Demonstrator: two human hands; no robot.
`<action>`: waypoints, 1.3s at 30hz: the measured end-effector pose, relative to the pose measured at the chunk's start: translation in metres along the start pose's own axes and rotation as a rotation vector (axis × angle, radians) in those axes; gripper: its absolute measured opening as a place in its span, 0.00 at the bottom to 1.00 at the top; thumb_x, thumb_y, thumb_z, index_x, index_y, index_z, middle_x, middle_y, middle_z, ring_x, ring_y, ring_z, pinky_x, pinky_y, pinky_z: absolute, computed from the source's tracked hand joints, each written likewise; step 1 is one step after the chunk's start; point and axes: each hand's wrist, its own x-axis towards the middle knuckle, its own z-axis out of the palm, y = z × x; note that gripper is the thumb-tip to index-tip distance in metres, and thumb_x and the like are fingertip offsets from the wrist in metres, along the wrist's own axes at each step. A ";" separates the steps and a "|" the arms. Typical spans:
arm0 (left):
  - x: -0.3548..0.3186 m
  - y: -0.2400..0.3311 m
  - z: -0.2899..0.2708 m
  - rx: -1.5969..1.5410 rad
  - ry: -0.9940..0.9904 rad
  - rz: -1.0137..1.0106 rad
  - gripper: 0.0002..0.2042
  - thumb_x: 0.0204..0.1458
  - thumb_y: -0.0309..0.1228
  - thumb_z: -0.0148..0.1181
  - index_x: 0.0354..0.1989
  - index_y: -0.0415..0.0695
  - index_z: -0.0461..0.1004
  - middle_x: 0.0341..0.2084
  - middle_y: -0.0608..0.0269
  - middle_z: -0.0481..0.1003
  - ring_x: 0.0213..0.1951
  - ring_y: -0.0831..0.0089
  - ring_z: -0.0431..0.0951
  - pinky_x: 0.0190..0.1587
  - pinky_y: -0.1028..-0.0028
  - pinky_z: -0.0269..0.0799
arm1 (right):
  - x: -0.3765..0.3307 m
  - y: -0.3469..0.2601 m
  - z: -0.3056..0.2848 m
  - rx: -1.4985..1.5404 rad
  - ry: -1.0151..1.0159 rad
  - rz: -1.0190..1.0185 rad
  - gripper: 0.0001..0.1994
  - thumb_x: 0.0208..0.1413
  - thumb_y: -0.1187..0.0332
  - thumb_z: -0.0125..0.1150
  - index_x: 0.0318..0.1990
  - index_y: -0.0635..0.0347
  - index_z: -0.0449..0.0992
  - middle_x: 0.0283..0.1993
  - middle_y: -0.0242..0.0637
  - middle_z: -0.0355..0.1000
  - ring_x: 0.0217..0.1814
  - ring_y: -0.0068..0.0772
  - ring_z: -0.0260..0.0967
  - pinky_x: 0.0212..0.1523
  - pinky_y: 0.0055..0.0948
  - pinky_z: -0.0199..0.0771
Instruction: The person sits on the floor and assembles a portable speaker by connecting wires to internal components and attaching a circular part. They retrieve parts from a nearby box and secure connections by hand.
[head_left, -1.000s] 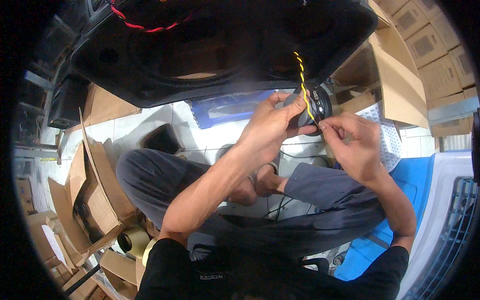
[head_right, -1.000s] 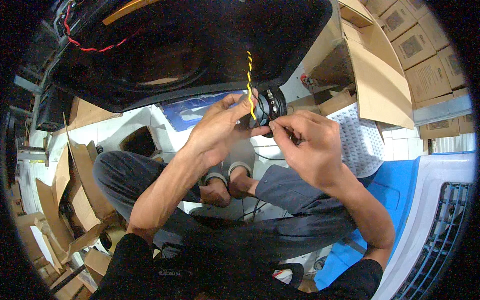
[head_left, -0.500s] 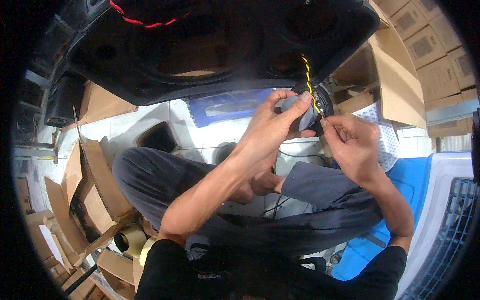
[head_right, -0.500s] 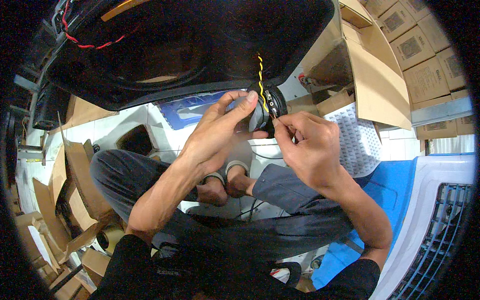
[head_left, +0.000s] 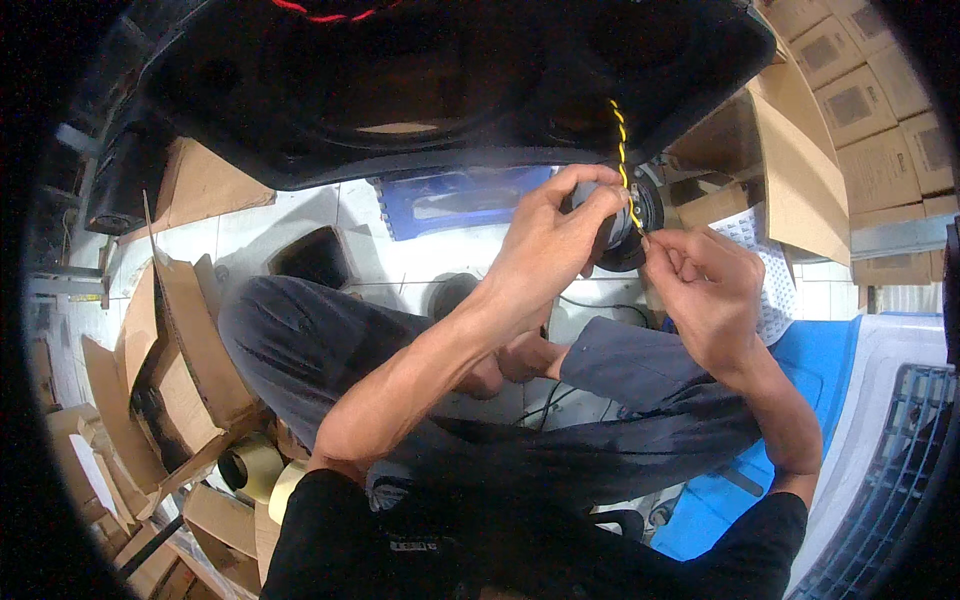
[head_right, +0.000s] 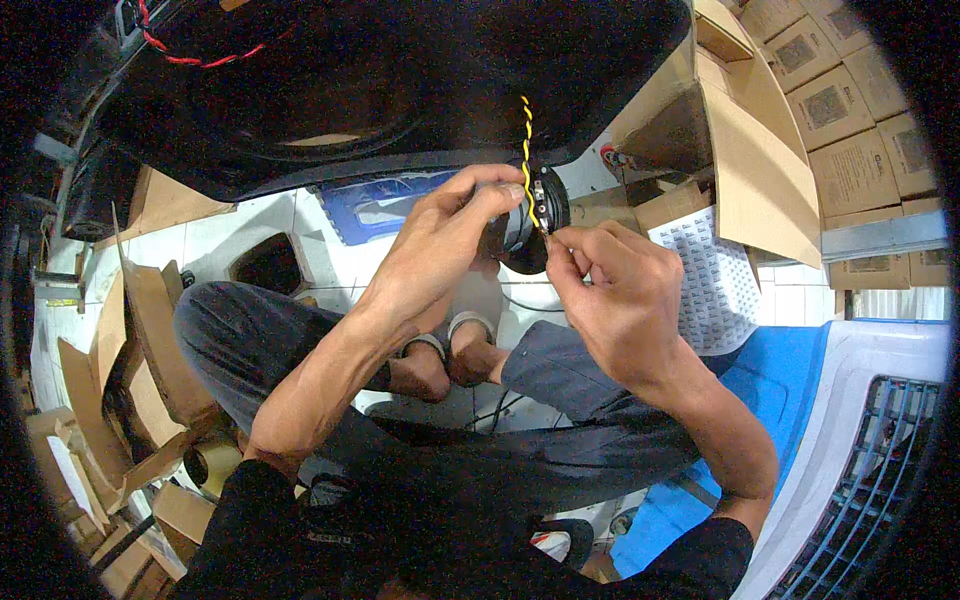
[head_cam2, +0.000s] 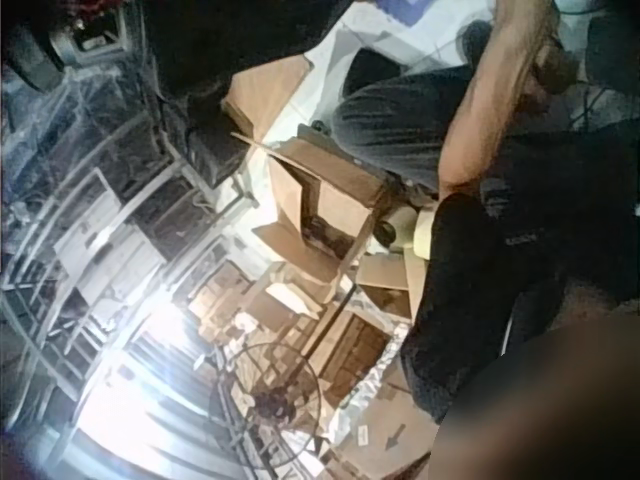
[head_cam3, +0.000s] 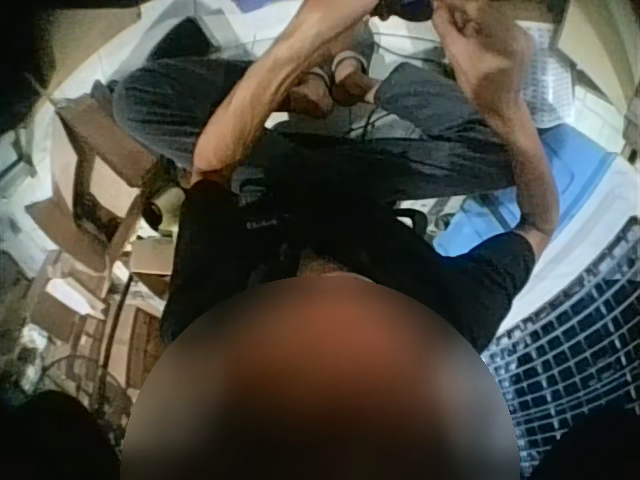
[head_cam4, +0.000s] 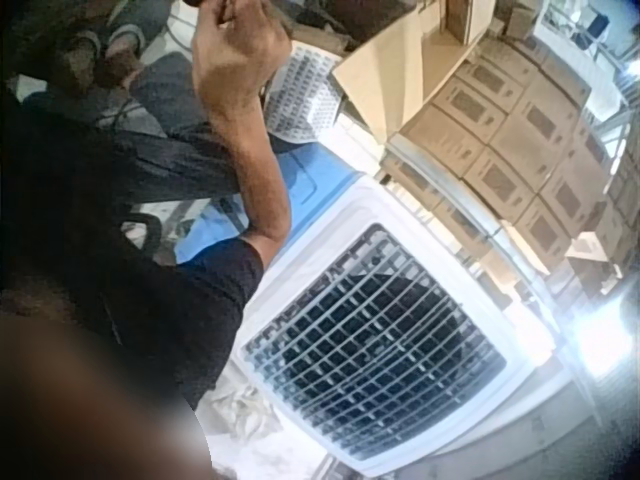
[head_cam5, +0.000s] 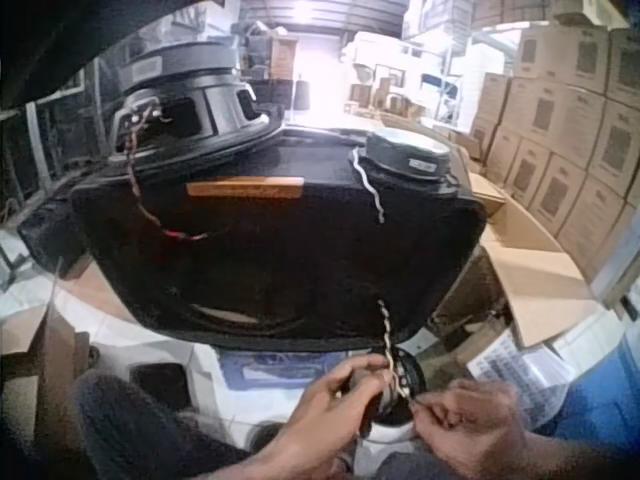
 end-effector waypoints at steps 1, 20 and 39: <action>0.001 -0.001 -0.001 0.026 0.005 0.014 0.17 0.62 0.39 0.58 0.54 0.44 0.76 0.38 0.66 0.76 0.36 0.79 0.72 0.31 0.75 0.66 | 0.001 0.000 -0.001 -0.016 0.000 -0.017 0.07 0.47 0.79 0.71 0.32 0.61 0.78 0.20 0.36 0.68 0.18 0.30 0.65 0.19 0.31 0.62; 0.005 -0.009 0.003 0.490 0.062 0.402 0.14 0.60 0.38 0.62 0.47 0.41 0.78 0.28 0.54 0.74 0.33 0.69 0.70 0.38 0.66 0.68 | 0.010 0.004 -0.003 -0.125 -0.191 0.017 0.04 0.52 0.77 0.64 0.33 0.64 0.74 0.29 0.46 0.73 0.31 0.54 0.73 0.33 0.48 0.73; 0.003 -0.002 0.003 0.039 0.049 0.132 0.20 0.59 0.38 0.68 0.49 0.34 0.76 0.34 0.57 0.75 0.32 0.73 0.79 0.33 0.72 0.84 | 0.010 0.025 0.001 -0.808 -0.276 -0.973 0.11 0.43 0.78 0.64 0.36 0.75 0.80 0.25 0.37 0.69 0.27 0.30 0.67 0.27 0.27 0.71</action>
